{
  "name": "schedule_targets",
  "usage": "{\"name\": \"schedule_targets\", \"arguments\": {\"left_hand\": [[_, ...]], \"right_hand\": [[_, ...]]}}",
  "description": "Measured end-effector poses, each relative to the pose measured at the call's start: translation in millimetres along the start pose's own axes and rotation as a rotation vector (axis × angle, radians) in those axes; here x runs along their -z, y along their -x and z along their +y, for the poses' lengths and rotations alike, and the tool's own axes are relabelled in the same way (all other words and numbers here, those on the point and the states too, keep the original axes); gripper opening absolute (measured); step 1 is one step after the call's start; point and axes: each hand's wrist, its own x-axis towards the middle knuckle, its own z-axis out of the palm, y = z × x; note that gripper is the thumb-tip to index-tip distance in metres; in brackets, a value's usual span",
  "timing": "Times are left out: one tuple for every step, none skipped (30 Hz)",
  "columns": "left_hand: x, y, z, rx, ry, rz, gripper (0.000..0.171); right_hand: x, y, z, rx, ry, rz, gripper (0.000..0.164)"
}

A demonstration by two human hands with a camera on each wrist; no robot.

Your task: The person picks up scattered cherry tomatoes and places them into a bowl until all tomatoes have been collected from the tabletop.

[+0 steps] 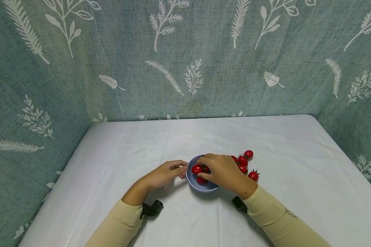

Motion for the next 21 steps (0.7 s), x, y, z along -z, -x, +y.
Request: {"name": "schedule_targets", "arguments": {"left_hand": [[-0.1,0.1,0.3,-0.001,0.000,0.001,0.040],[-0.1,0.2,0.7,0.000,0.001,0.002,0.039],[-0.3,0.4,1.1,0.001,0.003,0.003,0.039],[-0.4,0.5,1.2,0.001,0.004,0.003,0.039],[-0.3,0.5,1.4,0.000,0.004,0.003,0.039],[-0.3,0.4,1.4,0.000,0.003,0.003,0.039],[-0.2,0.3,1.4,0.000,0.004,0.002,0.039],[-0.1,0.2,1.3,0.000,0.004,0.002,0.039],[0.0,0.0,1.2,-0.002,0.004,0.000,0.039],[0.1,-0.2,1.1,-0.002,0.003,-0.002,0.039],[0.3,-0.4,1.1,-0.002,0.000,-0.002,0.039],[0.3,-0.5,1.0,-0.001,0.001,-0.004,0.039],[0.4,-0.6,1.0,0.000,0.001,-0.005,0.039],[0.4,-0.6,1.0,-0.001,0.002,-0.006,0.039],[0.4,-0.6,1.0,-0.002,0.003,-0.008,0.039],[0.5,-0.5,1.0,0.000,0.003,-0.008,0.039],[0.5,-0.4,1.0,-0.001,0.004,-0.009,0.039],[0.6,-0.3,0.9,-0.002,0.007,-0.009,0.039],[0.6,-0.2,0.9,-0.004,0.009,-0.009,0.039],[0.7,-0.2,0.8,-0.006,0.009,-0.010,0.039],[0.9,0.0,0.8,-0.006,0.007,-0.010,0.039]], "right_hand": [[-0.1,-0.1,-0.2,-0.001,0.002,-0.002,0.033],[-0.1,-0.2,-0.4,-0.001,0.005,-0.005,0.032],[0.0,-0.2,-0.7,0.000,0.008,-0.006,0.032],[0.0,-0.2,-0.9,0.001,0.011,-0.006,0.032],[0.0,-0.1,-1.1,0.004,0.012,-0.005,0.032],[0.0,-0.2,-1.2,0.007,0.014,-0.003,0.031],[-0.1,-0.1,-1.4,0.009,0.014,-0.003,0.031],[-0.1,0.0,-1.7,0.013,0.018,0.000,0.031],[-0.3,0.0,-1.9,0.013,0.017,0.000,0.031],[-0.5,0.0,-2.2,0.015,0.015,0.000,0.030],[-0.7,0.0,-2.6,0.017,0.010,-0.003,0.030],[-1.1,-0.1,-2.9,0.017,0.005,-0.008,0.030],[-1.3,0.0,-3.4,0.016,-0.003,-0.014,0.030],[-1.6,-0.2,-3.9,0.016,-0.009,-0.020,0.029],[-1.7,-0.2,-4.3,0.014,-0.020,-0.028,0.029],[-1.7,-0.4,-4.7,0.013,-0.028,-0.035,0.029],[-1.9,-0.5,-4.9,0.010,-0.034,-0.042,0.029],[-1.9,-0.7,-5.2,0.007,-0.039,-0.047,0.029],[-1.9,-0.9,-5.4,0.005,-0.040,-0.050,0.029],[-1.9,-1.1,-5.6,0.004,-0.042,-0.052,0.029],[-1.8,-1.2,-5.6,0.002,-0.043,-0.052,0.029]]}}
